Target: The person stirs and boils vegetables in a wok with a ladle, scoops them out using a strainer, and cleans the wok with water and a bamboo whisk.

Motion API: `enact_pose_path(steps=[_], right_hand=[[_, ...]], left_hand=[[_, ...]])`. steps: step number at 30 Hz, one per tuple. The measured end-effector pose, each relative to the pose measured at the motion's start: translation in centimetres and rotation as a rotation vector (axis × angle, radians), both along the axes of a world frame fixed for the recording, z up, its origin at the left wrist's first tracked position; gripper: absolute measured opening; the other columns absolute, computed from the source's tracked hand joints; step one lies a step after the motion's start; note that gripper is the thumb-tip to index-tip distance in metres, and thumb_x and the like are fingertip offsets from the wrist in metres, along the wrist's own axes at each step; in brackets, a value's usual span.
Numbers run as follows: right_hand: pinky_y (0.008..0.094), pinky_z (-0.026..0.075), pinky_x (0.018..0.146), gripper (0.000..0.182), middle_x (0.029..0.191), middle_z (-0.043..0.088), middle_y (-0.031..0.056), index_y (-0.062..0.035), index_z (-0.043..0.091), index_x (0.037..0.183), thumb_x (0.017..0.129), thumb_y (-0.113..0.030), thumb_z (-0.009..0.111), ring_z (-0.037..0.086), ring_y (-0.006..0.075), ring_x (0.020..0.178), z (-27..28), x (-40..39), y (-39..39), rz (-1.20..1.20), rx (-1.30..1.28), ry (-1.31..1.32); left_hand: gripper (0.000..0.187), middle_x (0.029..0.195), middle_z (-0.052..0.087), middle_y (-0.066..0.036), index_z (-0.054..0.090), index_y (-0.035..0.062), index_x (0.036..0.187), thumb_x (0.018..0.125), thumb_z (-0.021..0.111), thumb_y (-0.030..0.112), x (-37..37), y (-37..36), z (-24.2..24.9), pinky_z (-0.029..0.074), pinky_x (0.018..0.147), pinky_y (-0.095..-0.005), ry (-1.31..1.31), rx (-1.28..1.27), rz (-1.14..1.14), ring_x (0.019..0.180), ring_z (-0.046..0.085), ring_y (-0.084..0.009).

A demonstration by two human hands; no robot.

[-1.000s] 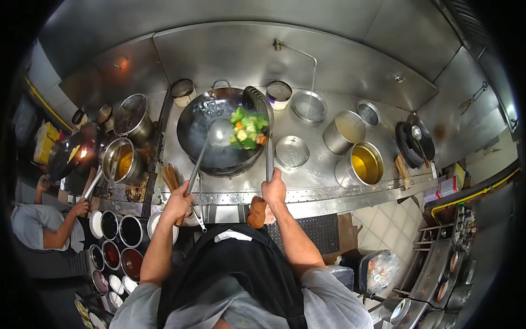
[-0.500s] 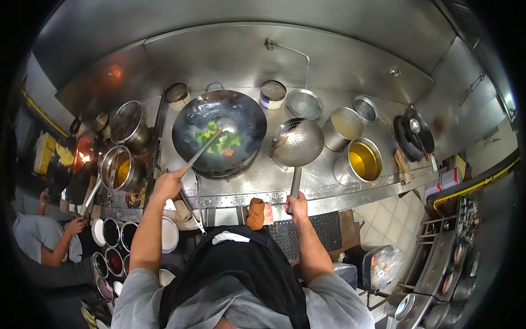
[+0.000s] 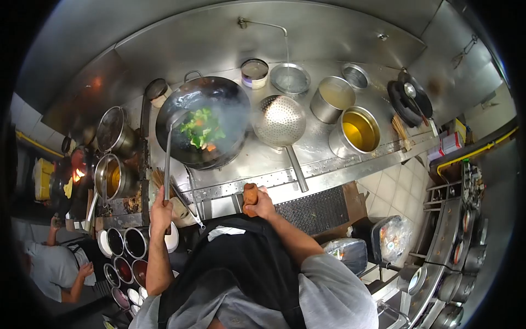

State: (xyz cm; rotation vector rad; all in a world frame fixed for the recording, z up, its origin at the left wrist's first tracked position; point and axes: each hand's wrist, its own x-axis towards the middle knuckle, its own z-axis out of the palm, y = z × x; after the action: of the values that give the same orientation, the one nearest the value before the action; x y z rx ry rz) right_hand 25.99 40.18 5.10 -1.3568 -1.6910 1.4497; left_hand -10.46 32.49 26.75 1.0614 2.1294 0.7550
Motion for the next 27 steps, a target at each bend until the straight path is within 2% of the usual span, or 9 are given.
enact_pose_path(steps=[2, 3, 6, 7, 10, 17, 20, 23, 27], right_hand=[[0.0378, 0.051, 0.094, 0.052, 0.116, 0.065, 0.0120, -0.0009, 0.063, 0.119, 0.079, -0.028, 0.083, 0.063, 0.0259, 0.109, 2.7, -1.8, 0.0, -0.003, 0.143, -0.507], [0.0396, 0.053, 0.091, 0.042, 0.114, 0.066, 0.0116, -0.0036, 0.067, 0.109, 0.078, -0.027, 0.081, 0.065, 0.0287, 0.103, 3.7, -2.2, 0.7, -0.065, -0.008, -0.386], [0.0419, 0.055, 0.088, 0.042, 0.102, 0.069, 0.0116, -0.0009, 0.063, 0.117, 0.082, -0.020, 0.074, 0.069, 0.0296, 0.094, 1.4, -1.4, 2.6, -0.151, -0.562, 0.509], [0.0458, 0.055, 0.090, 0.044, 0.108, 0.068, 0.0127, -0.0041, 0.062, 0.122, 0.082, -0.018, 0.073, 0.068, 0.0293, 0.101, 4.7, -0.7, 2.8, -0.262, -0.895, 0.732], [0.0483, 0.055, 0.091, 0.054, 0.115, 0.067, 0.0144, -0.0038, 0.056, 0.131, 0.088, -0.036, 0.067, 0.064, 0.0300, 0.111, 11.3, -0.6, 2.9, -0.177, -1.028, 1.110], [0.0404, 0.053, 0.070, 0.058, 0.116, 0.067, 0.0128, -0.0129, 0.056, 0.130, 0.089, -0.054, 0.064, 0.065, 0.0255, 0.096, 11.8, -7.0, 7.8, 0.101, -1.043, 0.980], [0.0362, 0.051, 0.065, 0.046, 0.110, 0.067, 0.0120, -0.0167, 0.059, 0.121, 0.088, -0.048, 0.066, 0.066, 0.0238, 0.090, 15.6, -12.4, 9.5, -0.109, -1.028, 0.733], [0.0356, 0.055, 0.062, 0.038, 0.113, 0.066, 0.0105, -0.0094, 0.058, 0.119, 0.092, -0.036, 0.064, 0.069, 0.0270, 0.086, 8.7, -17.1, 12.9, -0.247, -0.970, 0.628], [0.0460, 0.058, 0.072, 0.026, 0.110, 0.064, 0.0154, -0.0034, 0.054, 0.114, 0.093, -0.018, 0.056, 0.068, 0.0318, 0.092, 8.6, -17.3, 11.9, -0.330, -0.942, 0.766]], left_hand=[[0.067, 0.067, 0.045, 0.002, 0.041, 0.0127, 0.153, 0.090, 0.059, 0.001, 0.4, -0.6, -0.8, 0.042, 0.058, -0.0260, -0.040, 0.060, -0.001, 0.060, 0.043, -0.0092], [0.068, 0.067, 0.044, 0.003, 0.041, 0.0132, 0.153, 0.090, 0.059, -0.001, 0.7, -1.2, -0.4, 0.041, 0.058, -0.0251, -0.085, 0.073, 0.004, 0.060, 0.042, -0.0082], [0.069, 0.067, 0.043, 0.004, 0.041, 0.0142, 0.154, 0.090, 0.059, -0.004, 1.4, -1.7, 0.5, 0.039, 0.056, -0.0236, -0.197, 0.125, 0.040, 0.059, 0.040, -0.0061], [0.069, 0.067, 0.043, 0.005, 0.041, 0.0144, 0.154, 0.090, 0.059, -0.004, 1.7, -2.4, 0.9, 0.039, 0.054, -0.0233, -0.232, 0.131, 0.061, 0.058, 0.040, -0.0055], [0.069, 0.066, 0.045, 0.005, 0.041, 0.0152, 0.154, 0.091, 0.060, -0.003, 2.6, -4.0, 3.0, 0.038, 0.049, -0.0244, -0.215, 0.136, 0.085, 0.054, 0.040, -0.0051], [0.068, 0.065, 0.047, 0.005, 0.042, 0.0158, 0.154, 0.091, 0.061, -0.002, 2.1, -4.8, 2.0, 0.038, 0.049, -0.0240, -0.252, 0.190, 0.109, 0.053, 0.041, -0.0057], [0.068, 0.068, 0.051, 0.005, 0.043, 0.0145, 0.153, 0.090, 0.063, 0.000, 2.2, -5.1, 2.3, 0.040, 0.052, -0.0236, -0.198, 0.156, 0.052, 0.055, 0.042, -0.0060], [0.067, 0.067, 0.052, -0.003, 0.044, 0.0158, 0.152, 0.089, 0.065, 0.005, 2.2, -5.1, 3.9, 0.045, 0.060, -0.0274, -0.034, 0.054, -0.066, 0.058, 0.047, -0.0121], [0.064, 0.067, 0.051, -0.011, 0.048, 0.0167, 0.148, 0.087, 0.067, 0.009, -0.3, -7.1, 8.7, 0.047, 0.066, -0.0301, -0.004, -0.068, -0.253, 0.062, 0.052, -0.0168]])
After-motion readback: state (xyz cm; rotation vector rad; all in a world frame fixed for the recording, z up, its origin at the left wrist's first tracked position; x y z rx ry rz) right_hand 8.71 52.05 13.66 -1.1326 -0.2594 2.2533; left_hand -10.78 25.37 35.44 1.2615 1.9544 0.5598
